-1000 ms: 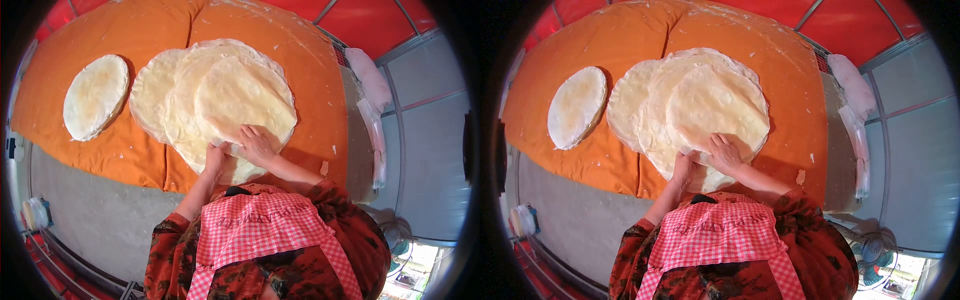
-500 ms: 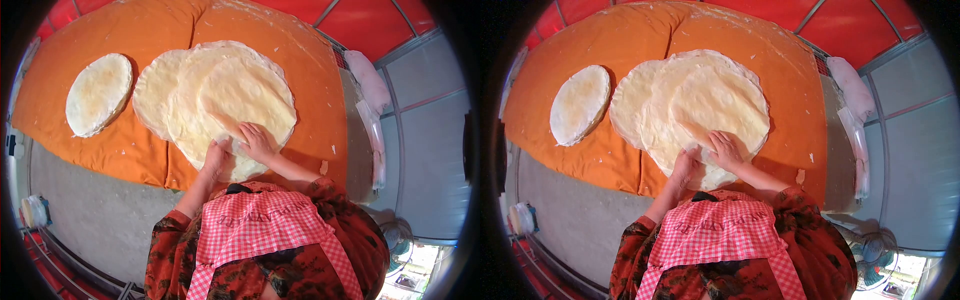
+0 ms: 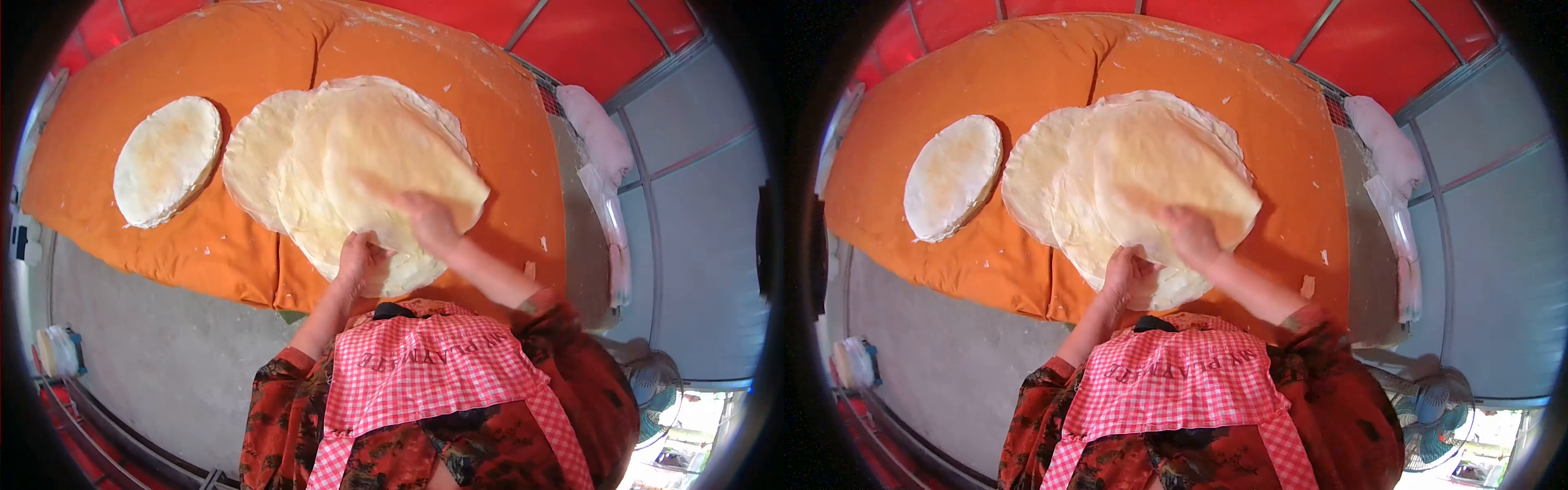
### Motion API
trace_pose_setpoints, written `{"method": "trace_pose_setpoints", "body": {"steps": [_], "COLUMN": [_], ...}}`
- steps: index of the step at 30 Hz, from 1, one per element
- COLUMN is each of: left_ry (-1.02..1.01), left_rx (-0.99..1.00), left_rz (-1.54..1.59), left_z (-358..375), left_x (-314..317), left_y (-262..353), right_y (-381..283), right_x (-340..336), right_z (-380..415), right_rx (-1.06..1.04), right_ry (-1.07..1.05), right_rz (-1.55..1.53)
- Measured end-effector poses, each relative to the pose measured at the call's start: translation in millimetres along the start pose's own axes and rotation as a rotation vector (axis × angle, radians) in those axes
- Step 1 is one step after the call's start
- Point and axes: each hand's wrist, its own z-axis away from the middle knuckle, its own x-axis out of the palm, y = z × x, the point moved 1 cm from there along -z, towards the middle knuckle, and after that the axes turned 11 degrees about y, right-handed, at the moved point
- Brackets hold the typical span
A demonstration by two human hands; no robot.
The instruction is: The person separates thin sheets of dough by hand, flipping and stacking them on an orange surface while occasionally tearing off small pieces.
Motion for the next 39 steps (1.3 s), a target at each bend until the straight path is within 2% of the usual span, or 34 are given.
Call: {"method": "trace_pose_setpoints", "body": {"steps": [2,5,8,11,14,17,20,26,28,30,32,34,37,39], "left_ry": [-0.012,-0.019,-0.038,-0.055,-0.046,-0.049,-0.07,-0.072,-0.132,0.092,0.348,0.35,0.37,0.393], "left_rx": [0.004,-0.01,-0.009,0.003,0.024,0.04,0.048,0.036,0.079,0.305,0.587,0.588,0.557,0.587], "left_rz": [0.007,-0.001,0.011,0.027,0.013,-0.011,-0.041,-0.059,0.042,-0.229,-0.452,-0.34,-0.315,-0.356], "left_z": [4.2,12.9,12.6,18.4,23.1,18.0,4.1,22.9,25.7,25.3,21.0,-0.4,-12.1,-21.3], "left_x": [1.5,5.0,6.2,13.5,17.9,16.4,6.8,14.1,23.9,18.6,9.4,-7.8,-12.2,-7.6], "left_y": [-4.8,1.9,3.0,9.3,11.8,13.3,-0.1,10.1,11.4,15.2,21.3,22.5,27.0,33.6], "right_y": [-19.5,-23.2,-26.9,-23.0,-15.1,-11.2,-17.9,-23.4,24.9,67.6,51.5,24.0,7.7,14.4], "right_x": [17.9,27.1,14.8,21.2,22.5,12.5,11.8,13.4,39.4,31.9,-49.8,-108.2,-94.0,-32.8], "right_z": [20.8,32.7,26.2,39.2,41.3,37.7,32.1,41.2,39.0,-9.5,-84.7,-121.2,-90.6,-47.1], "right_rx": [0.136,0.093,0.116,0.052,0.01,0.061,0.126,0.061,0.306,0.592,0.497,0.223,0.019,0.031], "right_ry": [-0.336,-0.25,-0.303,-0.184,-0.157,-0.154,-0.349,-0.037,-0.267,-0.308,-0.236,-0.059,0.177,0.113], "right_rz": [0.065,0.035,0.033,0.032,0.052,0.008,-0.002,-0.032,-0.137,-0.155,0.054,0.218,0.136,0.186]}}
